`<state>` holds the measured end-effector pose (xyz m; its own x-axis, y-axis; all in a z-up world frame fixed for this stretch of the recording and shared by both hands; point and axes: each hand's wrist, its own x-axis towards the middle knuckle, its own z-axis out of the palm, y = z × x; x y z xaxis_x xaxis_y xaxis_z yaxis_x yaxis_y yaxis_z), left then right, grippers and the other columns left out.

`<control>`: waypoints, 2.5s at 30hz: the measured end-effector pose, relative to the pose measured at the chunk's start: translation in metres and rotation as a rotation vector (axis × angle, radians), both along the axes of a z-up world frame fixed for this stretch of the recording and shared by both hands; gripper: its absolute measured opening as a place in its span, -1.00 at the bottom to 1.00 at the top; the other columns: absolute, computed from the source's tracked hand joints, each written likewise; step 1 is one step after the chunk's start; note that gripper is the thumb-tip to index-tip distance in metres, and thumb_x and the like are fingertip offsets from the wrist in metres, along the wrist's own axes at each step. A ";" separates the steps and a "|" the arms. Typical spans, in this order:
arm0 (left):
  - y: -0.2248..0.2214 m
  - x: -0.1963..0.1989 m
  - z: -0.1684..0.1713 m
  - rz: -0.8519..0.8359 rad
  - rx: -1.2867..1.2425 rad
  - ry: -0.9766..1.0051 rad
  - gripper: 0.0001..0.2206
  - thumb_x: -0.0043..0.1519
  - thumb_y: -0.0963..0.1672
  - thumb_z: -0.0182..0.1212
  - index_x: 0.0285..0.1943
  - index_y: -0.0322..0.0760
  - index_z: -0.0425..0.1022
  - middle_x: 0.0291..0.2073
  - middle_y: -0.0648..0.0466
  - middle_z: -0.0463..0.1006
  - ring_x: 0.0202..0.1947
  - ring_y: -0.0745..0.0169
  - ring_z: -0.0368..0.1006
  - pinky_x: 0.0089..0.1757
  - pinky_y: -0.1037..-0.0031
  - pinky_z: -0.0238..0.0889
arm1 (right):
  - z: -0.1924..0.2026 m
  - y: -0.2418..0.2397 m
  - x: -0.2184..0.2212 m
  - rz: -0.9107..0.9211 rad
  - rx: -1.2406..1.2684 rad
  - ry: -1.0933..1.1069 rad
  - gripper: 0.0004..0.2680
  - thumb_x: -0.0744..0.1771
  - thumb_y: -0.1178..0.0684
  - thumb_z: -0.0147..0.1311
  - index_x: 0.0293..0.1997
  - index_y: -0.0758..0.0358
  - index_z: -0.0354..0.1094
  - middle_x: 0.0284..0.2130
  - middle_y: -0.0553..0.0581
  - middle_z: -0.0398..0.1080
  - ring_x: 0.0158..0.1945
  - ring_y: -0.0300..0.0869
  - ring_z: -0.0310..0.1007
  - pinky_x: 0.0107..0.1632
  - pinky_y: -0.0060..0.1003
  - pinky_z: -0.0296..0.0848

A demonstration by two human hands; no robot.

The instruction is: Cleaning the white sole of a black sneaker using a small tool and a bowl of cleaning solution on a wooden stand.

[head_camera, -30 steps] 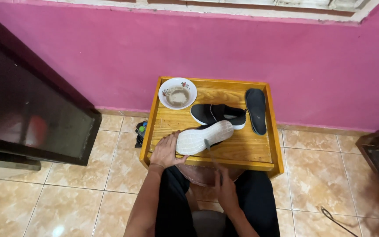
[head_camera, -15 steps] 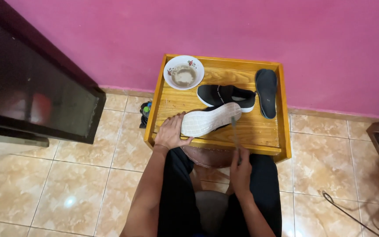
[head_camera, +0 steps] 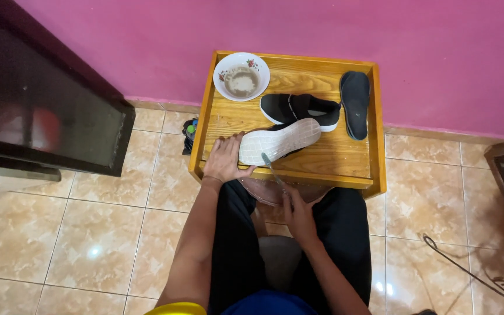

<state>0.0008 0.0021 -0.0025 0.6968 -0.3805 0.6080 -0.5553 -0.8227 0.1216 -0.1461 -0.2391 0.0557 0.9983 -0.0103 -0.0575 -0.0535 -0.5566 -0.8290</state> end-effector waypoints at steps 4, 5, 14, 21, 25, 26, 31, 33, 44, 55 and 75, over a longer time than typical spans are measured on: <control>0.003 -0.001 0.001 0.015 0.016 0.018 -0.10 -0.05 0.25 0.26 0.39 -0.34 0.31 -0.13 -0.05 0.55 -0.16 0.08 0.55 -0.03 0.26 0.24 | -0.005 -0.021 0.015 -0.156 0.089 -0.041 -0.80 0.48 0.11 -0.14 0.27 0.18 0.23 0.03 0.37 0.46 0.17 0.19 0.45 0.16 0.21 0.47; 0.003 -0.001 -0.001 0.014 0.027 0.018 -0.10 -0.04 0.25 0.24 0.38 -0.34 0.31 -0.12 -0.05 0.55 -0.15 0.09 0.55 -0.01 0.25 0.24 | 0.006 -0.024 0.015 -0.199 0.070 -0.087 -0.79 0.49 0.13 -0.18 0.31 0.22 0.20 0.06 0.40 0.44 0.18 0.20 0.43 0.16 0.21 0.46; 0.002 0.001 0.000 0.006 0.001 0.000 -0.10 -0.03 0.26 0.23 0.39 -0.34 0.31 -0.11 -0.04 0.55 -0.13 0.10 0.55 0.00 0.26 0.24 | -0.018 -0.023 0.013 -0.128 0.103 -0.078 -0.75 0.46 0.16 -0.12 0.32 0.16 0.25 -0.04 0.29 0.52 -0.19 -0.07 0.52 -0.06 -0.11 0.56; 0.002 0.003 0.000 -0.010 -0.011 -0.035 -0.10 -0.03 0.28 0.21 0.37 -0.36 0.34 -0.13 -0.06 0.55 -0.16 0.09 0.55 -0.02 0.25 0.27 | 0.007 -0.006 0.016 -0.085 -0.012 0.132 -0.79 0.45 0.03 -0.11 0.25 0.10 0.25 0.07 0.43 0.46 0.19 0.29 0.40 0.27 0.22 0.40; -0.001 0.005 -0.002 -0.019 -0.009 -0.042 -0.09 -0.03 0.28 0.20 0.38 -0.37 0.34 -0.13 -0.06 0.55 -0.17 0.08 0.56 -0.05 0.25 0.28 | -0.004 -0.011 0.014 -0.058 0.114 0.029 -0.78 0.46 0.10 -0.13 0.26 0.10 0.32 0.14 0.23 0.49 0.20 0.03 0.48 0.28 0.00 0.42; 0.000 0.007 -0.003 -0.013 -0.005 -0.042 -0.08 -0.05 0.28 0.21 0.38 -0.37 0.33 -0.12 -0.07 0.56 -0.17 0.08 0.56 -0.04 0.24 0.28 | -0.010 -0.020 0.020 -0.167 0.075 -0.063 -0.77 0.46 0.14 -0.13 0.31 0.19 0.25 0.13 0.33 0.46 0.22 0.10 0.43 0.28 0.05 0.40; -0.004 0.004 -0.002 -0.034 -0.004 -0.029 -0.08 -0.04 0.28 0.22 0.38 -0.37 0.33 -0.09 -0.08 0.56 -0.16 0.07 0.57 -0.03 0.25 0.28 | 0.002 -0.019 0.008 -0.317 0.032 -0.129 -0.81 0.47 0.16 -0.11 0.23 0.26 0.26 0.00 0.40 0.50 0.16 0.13 0.47 0.20 0.09 0.44; -0.002 0.003 0.000 -0.029 -0.003 -0.001 -0.09 -0.05 0.27 0.23 0.37 -0.37 0.33 -0.09 -0.08 0.56 -0.13 0.06 0.57 -0.04 0.24 0.27 | -0.005 -0.002 -0.002 -0.003 0.104 0.079 -0.78 0.46 0.06 -0.13 0.26 0.03 0.32 0.06 0.27 0.52 0.17 0.14 0.48 0.27 0.11 0.42; -0.005 0.003 -0.006 -0.026 0.000 0.025 -0.09 -0.03 0.27 0.24 0.38 -0.35 0.32 -0.10 -0.08 0.56 -0.11 0.06 0.56 -0.01 0.25 0.26 | -0.031 -0.016 0.005 -0.090 0.018 0.008 -0.81 0.47 0.08 -0.13 0.24 0.07 0.27 0.12 0.20 0.46 0.20 -0.01 0.45 0.27 0.03 0.44; -0.002 0.002 -0.002 -0.022 -0.002 0.027 -0.09 0.00 0.28 0.21 0.40 -0.34 0.31 -0.08 -0.05 0.55 -0.13 0.09 0.56 0.00 0.26 0.26 | -0.013 -0.011 0.010 -0.052 0.018 0.145 -0.79 0.46 0.07 -0.10 0.26 0.07 0.26 0.11 0.27 0.46 0.21 0.14 0.43 0.25 0.21 0.43; 0.001 0.003 -0.008 -0.002 0.039 0.044 -0.05 -0.03 0.28 0.22 0.44 -0.35 0.27 -0.07 -0.06 0.54 -0.09 0.06 0.55 0.03 0.23 0.26 | -0.012 -0.030 0.009 -0.154 0.115 -0.086 -0.79 0.48 0.15 -0.16 0.30 0.20 0.23 0.06 0.33 0.43 0.24 0.16 0.37 0.28 0.22 0.33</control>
